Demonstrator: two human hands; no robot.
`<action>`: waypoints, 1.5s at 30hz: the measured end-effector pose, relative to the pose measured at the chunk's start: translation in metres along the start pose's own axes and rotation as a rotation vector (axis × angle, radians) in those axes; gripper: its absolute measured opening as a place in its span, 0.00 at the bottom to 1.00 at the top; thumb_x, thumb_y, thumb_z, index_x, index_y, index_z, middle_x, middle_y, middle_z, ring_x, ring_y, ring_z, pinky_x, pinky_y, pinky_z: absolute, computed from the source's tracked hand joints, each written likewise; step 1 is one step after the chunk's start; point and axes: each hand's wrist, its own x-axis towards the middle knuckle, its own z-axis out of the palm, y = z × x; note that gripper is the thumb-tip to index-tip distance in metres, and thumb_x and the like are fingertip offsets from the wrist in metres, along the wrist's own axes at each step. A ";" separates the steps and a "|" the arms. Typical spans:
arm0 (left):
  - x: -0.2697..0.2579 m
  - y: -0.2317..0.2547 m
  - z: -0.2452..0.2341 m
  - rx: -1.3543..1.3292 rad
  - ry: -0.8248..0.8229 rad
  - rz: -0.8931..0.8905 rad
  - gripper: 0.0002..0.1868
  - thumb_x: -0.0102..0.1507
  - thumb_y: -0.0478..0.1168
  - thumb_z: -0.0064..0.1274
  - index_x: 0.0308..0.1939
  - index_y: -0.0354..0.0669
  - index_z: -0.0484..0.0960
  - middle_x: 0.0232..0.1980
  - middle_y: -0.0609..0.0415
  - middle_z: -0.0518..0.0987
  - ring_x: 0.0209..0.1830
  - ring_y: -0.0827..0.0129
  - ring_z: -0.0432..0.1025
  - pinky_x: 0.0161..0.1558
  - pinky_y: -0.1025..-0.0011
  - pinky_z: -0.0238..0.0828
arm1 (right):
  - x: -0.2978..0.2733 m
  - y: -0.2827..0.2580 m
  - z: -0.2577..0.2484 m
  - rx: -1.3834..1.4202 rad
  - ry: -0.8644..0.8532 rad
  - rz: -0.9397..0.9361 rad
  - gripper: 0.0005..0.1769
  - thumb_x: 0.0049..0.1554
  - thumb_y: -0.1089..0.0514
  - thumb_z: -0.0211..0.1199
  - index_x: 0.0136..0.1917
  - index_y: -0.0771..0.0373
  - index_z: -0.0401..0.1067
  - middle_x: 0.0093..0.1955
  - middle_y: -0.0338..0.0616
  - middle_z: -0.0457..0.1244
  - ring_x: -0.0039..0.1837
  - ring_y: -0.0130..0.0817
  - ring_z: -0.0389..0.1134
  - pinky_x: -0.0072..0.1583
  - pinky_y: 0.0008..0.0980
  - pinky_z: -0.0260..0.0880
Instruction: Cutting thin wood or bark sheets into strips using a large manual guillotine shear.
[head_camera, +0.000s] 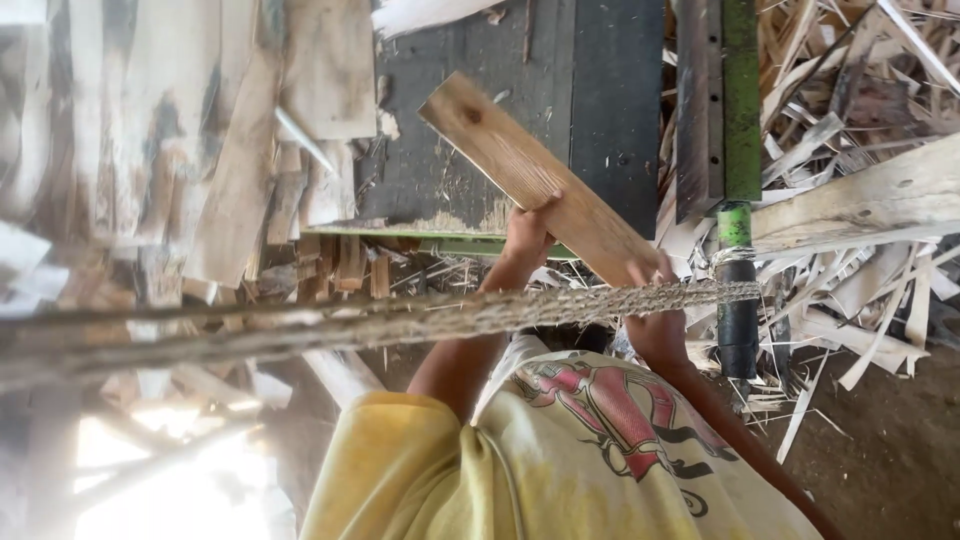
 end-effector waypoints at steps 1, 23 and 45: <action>-0.013 0.009 0.002 -0.035 -0.033 -0.016 0.36 0.62 0.42 0.60 0.67 0.24 0.61 0.60 0.24 0.72 0.58 0.39 0.74 0.53 0.44 0.81 | -0.002 0.002 0.001 0.283 0.071 0.160 0.30 0.58 0.58 0.64 0.72 0.63 0.61 0.71 0.64 0.60 0.67 0.45 0.65 0.60 0.38 0.77; -0.034 0.084 -0.058 0.033 -0.025 0.111 0.18 0.65 0.30 0.38 0.57 0.32 0.77 0.49 0.39 0.83 0.43 0.59 0.82 0.42 0.71 0.87 | -0.025 0.001 0.123 1.179 -0.922 0.748 0.26 0.67 0.51 0.60 0.66 0.76 0.74 0.46 0.62 0.73 0.39 0.33 0.74 0.37 0.27 0.75; 0.033 0.175 -0.241 0.658 0.028 0.111 0.22 0.68 0.40 0.53 0.38 0.13 0.81 0.40 0.27 0.87 0.31 0.47 0.77 0.26 0.52 0.72 | 0.141 -0.143 0.192 1.358 -0.929 0.637 0.45 0.66 0.58 0.58 0.84 0.71 0.36 0.61 0.85 0.66 0.36 0.35 0.72 0.37 0.29 0.79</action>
